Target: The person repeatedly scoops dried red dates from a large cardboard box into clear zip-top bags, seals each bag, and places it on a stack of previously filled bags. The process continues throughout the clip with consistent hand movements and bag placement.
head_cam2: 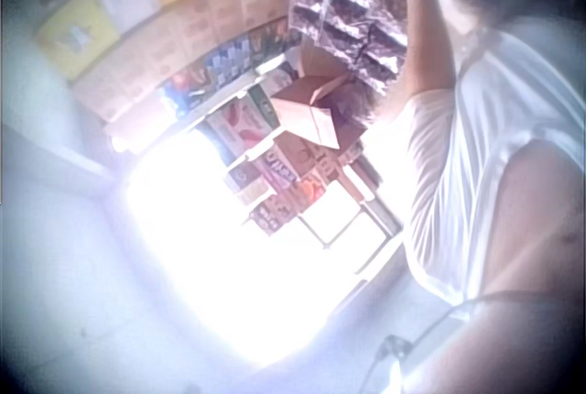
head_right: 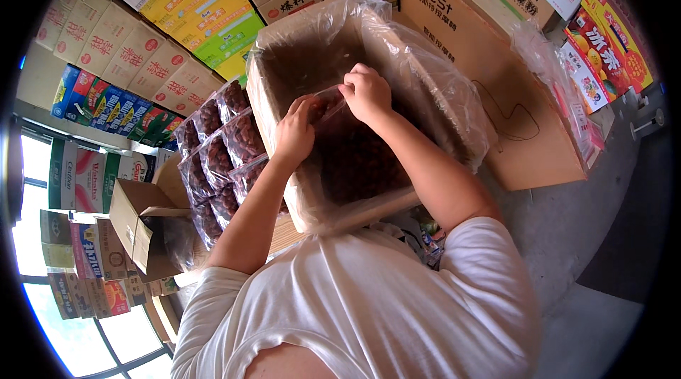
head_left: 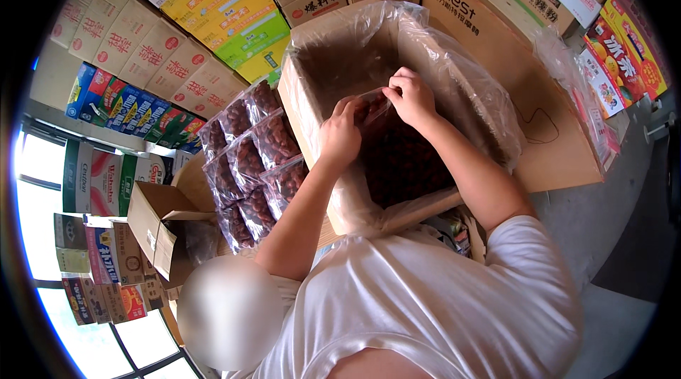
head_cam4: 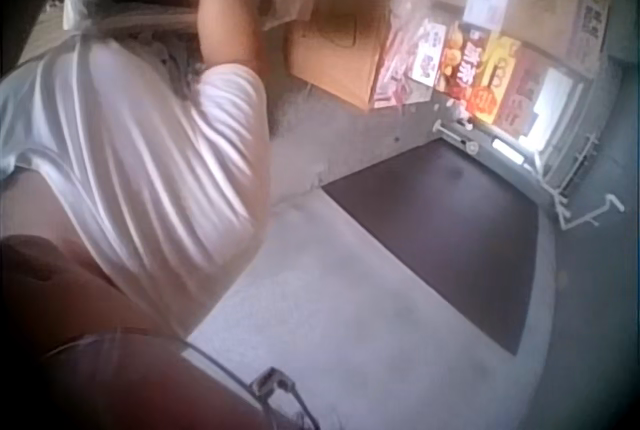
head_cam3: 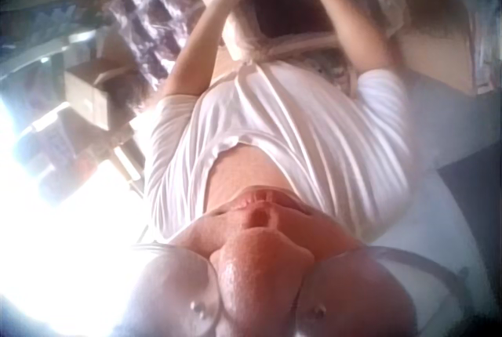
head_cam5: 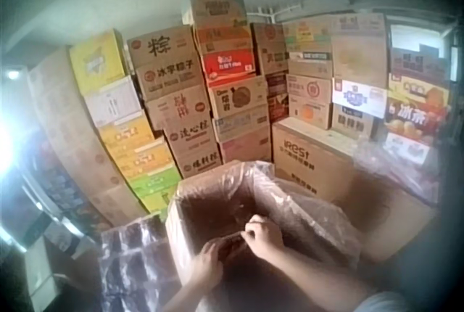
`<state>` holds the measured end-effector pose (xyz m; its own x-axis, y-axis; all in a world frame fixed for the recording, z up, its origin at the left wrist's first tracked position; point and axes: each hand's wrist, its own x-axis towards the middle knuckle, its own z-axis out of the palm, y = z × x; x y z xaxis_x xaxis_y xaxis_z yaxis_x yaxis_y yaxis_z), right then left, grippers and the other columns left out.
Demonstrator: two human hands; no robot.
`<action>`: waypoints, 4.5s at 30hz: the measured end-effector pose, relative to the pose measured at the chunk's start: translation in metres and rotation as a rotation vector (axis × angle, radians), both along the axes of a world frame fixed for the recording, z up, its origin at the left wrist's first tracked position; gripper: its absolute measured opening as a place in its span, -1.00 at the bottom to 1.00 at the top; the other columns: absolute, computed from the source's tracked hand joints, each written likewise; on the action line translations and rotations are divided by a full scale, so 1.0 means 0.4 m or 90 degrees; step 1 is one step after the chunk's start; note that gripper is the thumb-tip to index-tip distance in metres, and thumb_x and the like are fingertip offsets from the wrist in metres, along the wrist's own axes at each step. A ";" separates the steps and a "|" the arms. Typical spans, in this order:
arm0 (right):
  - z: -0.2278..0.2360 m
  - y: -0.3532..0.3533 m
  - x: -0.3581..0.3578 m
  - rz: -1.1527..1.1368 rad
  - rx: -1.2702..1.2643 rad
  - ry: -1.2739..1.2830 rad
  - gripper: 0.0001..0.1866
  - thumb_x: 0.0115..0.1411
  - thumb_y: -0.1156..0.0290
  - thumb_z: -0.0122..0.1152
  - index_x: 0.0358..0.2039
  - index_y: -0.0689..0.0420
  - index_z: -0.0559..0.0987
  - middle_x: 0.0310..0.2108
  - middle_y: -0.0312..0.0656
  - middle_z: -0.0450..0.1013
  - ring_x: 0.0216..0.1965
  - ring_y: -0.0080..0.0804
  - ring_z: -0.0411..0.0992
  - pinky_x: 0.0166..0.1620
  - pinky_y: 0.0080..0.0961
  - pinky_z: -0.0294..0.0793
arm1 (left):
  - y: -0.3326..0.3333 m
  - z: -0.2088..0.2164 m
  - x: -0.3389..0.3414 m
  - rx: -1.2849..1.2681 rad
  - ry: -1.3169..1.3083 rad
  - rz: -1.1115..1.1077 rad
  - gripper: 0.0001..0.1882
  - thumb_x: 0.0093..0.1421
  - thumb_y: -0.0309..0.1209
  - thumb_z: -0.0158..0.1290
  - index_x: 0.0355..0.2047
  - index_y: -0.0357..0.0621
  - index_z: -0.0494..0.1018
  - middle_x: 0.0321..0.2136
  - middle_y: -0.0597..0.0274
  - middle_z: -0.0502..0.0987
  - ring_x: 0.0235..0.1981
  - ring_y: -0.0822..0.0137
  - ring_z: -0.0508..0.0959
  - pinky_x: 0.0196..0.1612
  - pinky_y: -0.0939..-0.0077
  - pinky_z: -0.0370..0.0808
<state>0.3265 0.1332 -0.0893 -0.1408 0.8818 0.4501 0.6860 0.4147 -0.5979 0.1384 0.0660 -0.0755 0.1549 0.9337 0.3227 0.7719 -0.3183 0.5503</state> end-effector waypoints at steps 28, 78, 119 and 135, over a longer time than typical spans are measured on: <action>-0.300 -0.033 0.044 0.416 -0.796 -0.557 -0.12 -0.19 -0.10 0.46 0.12 0.14 0.51 0.19 -0.04 0.37 0.15 -0.08 0.38 0.17 -0.19 0.36 | -0.009 0.003 0.013 -0.028 0.135 0.046 -0.61 0.01 -0.50 0.00 -0.09 -0.20 0.47 -0.11 0.10 0.56 -0.19 -0.01 0.59 -0.14 0.14 0.52; 0.085 -0.033 0.046 0.540 -0.586 0.380 -0.48 0.20 0.58 0.13 0.19 0.12 0.36 0.07 -0.23 0.33 0.14 -0.46 0.28 0.19 -0.44 0.31 | 0.002 0.002 -0.002 -0.115 0.078 0.013 -0.47 -0.06 -0.48 0.06 0.03 -0.08 0.44 -0.03 0.08 0.53 0.00 0.03 0.52 0.04 0.21 0.46; 0.285 -0.051 0.067 0.131 0.018 -0.025 -0.79 0.09 0.34 0.26 -0.53 0.23 0.54 -0.29 -0.21 0.47 -0.25 -0.21 0.48 -0.20 -0.35 0.43 | 0.002 0.199 -0.022 -0.001 -0.268 -0.095 -0.62 0.06 -0.73 -0.15 -0.08 -0.24 0.33 -0.17 0.07 0.47 -0.48 0.36 0.54 -0.45 0.51 0.48; 0.267 -0.148 0.045 0.211 -0.079 -0.125 -0.82 0.01 0.49 0.34 -0.44 0.19 0.47 -0.40 -0.13 0.43 -0.34 -0.09 0.45 -0.27 -0.30 0.42 | -0.060 0.159 -0.005 -0.190 -0.192 -0.104 -0.54 0.02 -0.70 -0.14 -0.02 -0.37 0.45 -0.39 0.03 0.54 -0.45 0.28 0.61 -0.33 0.40 0.55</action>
